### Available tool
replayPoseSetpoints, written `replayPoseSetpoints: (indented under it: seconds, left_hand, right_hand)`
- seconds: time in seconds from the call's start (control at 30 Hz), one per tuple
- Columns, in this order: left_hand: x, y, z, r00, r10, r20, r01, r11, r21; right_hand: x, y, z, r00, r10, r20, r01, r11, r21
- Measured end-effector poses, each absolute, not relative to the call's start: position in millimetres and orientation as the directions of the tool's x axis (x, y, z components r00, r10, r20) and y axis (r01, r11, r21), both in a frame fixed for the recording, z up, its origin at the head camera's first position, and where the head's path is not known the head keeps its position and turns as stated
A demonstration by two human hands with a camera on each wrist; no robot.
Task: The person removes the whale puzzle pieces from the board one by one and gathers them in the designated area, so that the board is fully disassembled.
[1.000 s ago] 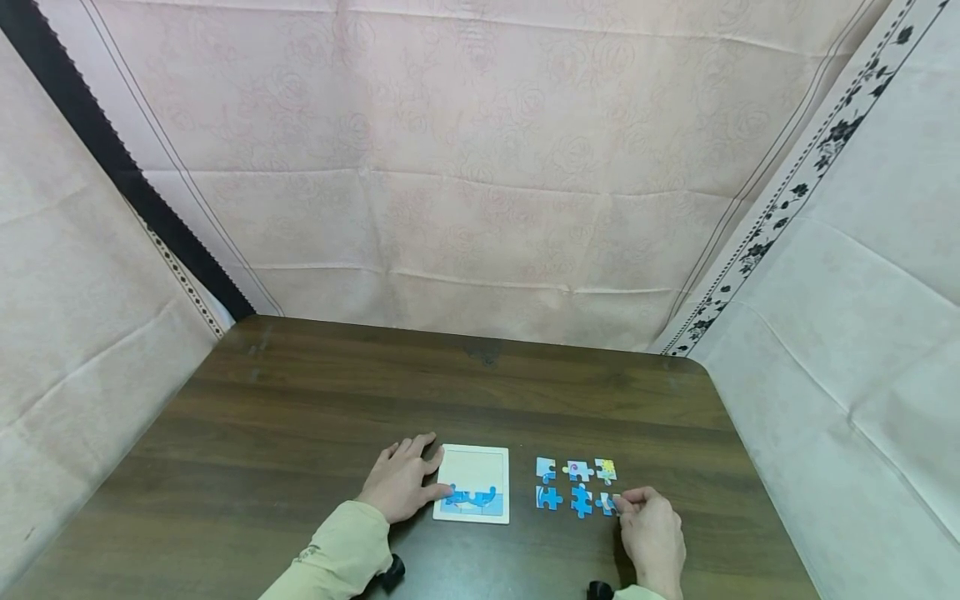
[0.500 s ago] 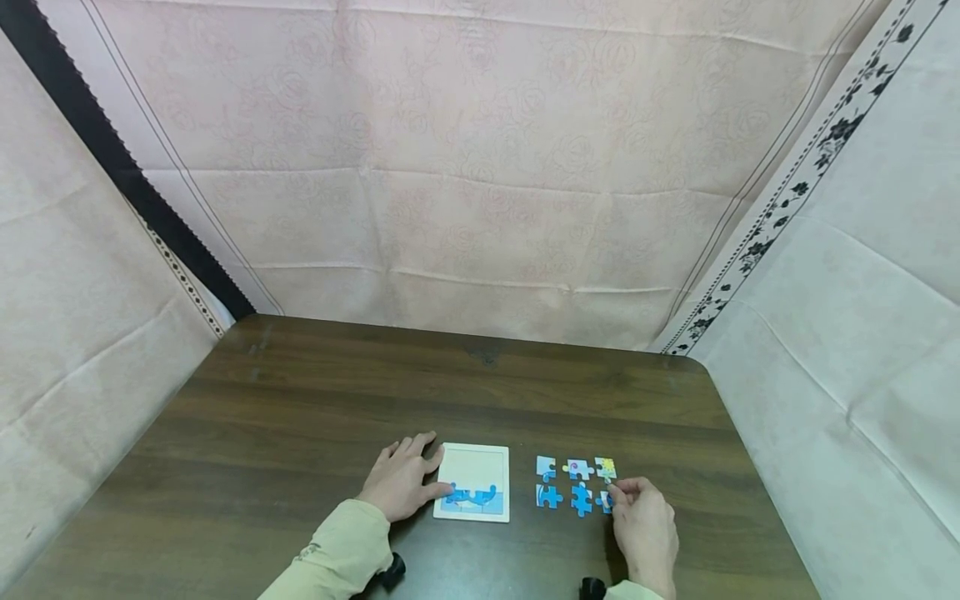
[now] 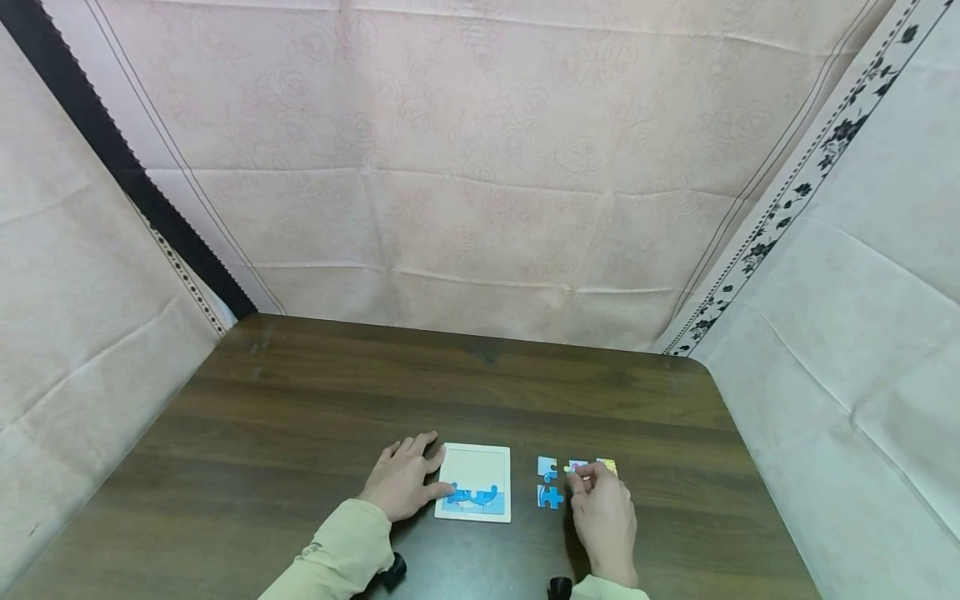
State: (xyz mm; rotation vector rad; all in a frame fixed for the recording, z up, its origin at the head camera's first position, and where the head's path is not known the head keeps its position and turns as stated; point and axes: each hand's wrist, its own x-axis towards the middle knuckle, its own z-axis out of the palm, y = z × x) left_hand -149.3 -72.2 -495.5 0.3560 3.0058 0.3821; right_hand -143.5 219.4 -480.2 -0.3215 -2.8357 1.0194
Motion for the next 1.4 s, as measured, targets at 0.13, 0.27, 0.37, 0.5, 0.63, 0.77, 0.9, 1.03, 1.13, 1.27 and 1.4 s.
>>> replayPoseSetpoints:
  seconds: [0.13,0.27,0.37,0.5,0.63,0.77,0.9,1.03,1.13,1.27,1.4]
  left_hand:
    - [-149.6,-72.2,-496.2,-0.970,0.237,-0.058,0.215,0.943,0.255]
    - [-149.4,-72.2,-496.8,-0.970,0.236,-0.056,0.214,0.942,0.258]
    - [-149.4,-72.1,-497.2,-0.970,0.237,-0.053,0.216,0.942,0.256]
    - [-148.8,-72.6,-497.0,-0.970,0.237,-0.049,0.217,0.942,0.255]
    - [-147.9,-73.5,-496.8,-0.970,0.241,-0.042,0.223,0.942,0.252]
    - [-147.5,-73.7,-497.2,-0.969,0.244,-0.036,0.227,0.941,0.251]
    - [-148.0,-73.4,-497.2,-0.970,0.242,-0.036,0.226,0.941,0.254]
    - [-149.8,-73.4,-498.3,-0.969,0.242,-0.042,0.223,0.939,0.261]
    - [-150.8,-73.4,-499.4,-0.969,0.244,-0.047,0.223,0.938,0.265]
    - [-151.4,-73.8,-500.6,-0.968,0.246,-0.046,0.225,0.938,0.264]
    - [-151.0,-74.5,-500.7,-0.968,0.250,-0.039,0.232,0.938,0.256]
  right_hand:
    - [-143.9,206.2,-481.5,-0.977,0.198,0.082,0.102,0.766,-0.634]
    - [-145.0,193.2,-482.0,-0.984,0.167,0.067,0.086,0.765,-0.639]
    - [-145.1,184.0,-481.7,-0.987,0.149,0.056,0.078,0.762,-0.643]
    - [-143.4,172.1,-480.9,-0.990,0.121,0.074,0.045,0.764,-0.644]
    - [-141.8,160.2,-479.8,-0.995,0.081,0.064,0.020,0.759,-0.650]
    - [-140.1,147.3,-480.5,-0.998,0.041,0.043,0.003,0.754,-0.656]
    - [-136.8,134.0,-481.5,-1.000,-0.021,0.023,-0.031,0.742,-0.669]
    - [-134.8,122.9,-482.8,-0.995,-0.100,0.022,-0.089,0.731,-0.676]
    - [-134.6,116.7,-483.4,-0.988,-0.152,0.031,-0.133,0.721,-0.680]
    - [-134.3,109.9,-484.7,-0.977,-0.214,0.020,-0.168,0.704,-0.690]
    - [-133.7,105.6,-486.5,-0.966,-0.259,0.008,-0.192,0.697,-0.691]
